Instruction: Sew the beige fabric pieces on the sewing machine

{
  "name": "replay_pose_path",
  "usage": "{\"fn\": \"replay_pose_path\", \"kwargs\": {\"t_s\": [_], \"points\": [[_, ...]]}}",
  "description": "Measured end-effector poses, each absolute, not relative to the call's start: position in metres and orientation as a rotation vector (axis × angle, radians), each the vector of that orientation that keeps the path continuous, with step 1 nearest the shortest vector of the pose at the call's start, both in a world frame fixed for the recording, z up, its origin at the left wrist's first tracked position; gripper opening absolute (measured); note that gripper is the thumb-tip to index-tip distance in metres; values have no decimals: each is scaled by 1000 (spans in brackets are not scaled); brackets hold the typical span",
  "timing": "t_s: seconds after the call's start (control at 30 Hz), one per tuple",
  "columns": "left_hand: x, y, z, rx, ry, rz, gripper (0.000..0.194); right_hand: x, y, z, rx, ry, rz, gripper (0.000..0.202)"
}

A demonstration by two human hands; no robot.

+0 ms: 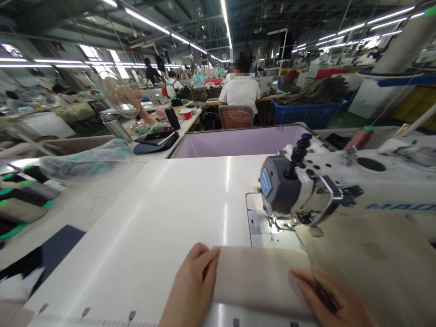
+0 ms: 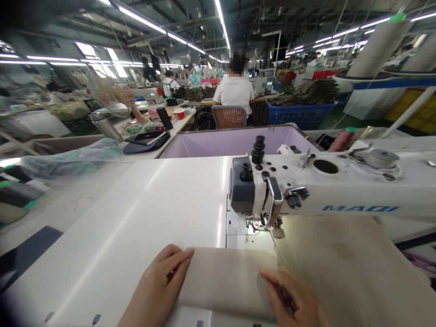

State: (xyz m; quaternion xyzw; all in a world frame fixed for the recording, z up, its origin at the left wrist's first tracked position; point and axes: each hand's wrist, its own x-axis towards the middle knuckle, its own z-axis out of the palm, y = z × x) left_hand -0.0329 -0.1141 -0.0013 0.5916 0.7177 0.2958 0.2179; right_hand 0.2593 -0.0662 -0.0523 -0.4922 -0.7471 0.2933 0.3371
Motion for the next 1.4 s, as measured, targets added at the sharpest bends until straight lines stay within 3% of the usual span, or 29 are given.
{"fn": "replay_pose_path", "kwargs": {"t_s": [1.17,1.4], "points": [[-44,-114,-21,2004,2021,612,36,243,-60,-34,-1528,-1858,1007,35],[-42,-118,-21,2455,2194,479,29,243,-57,-20,-1514,-2197,739,26]]}}
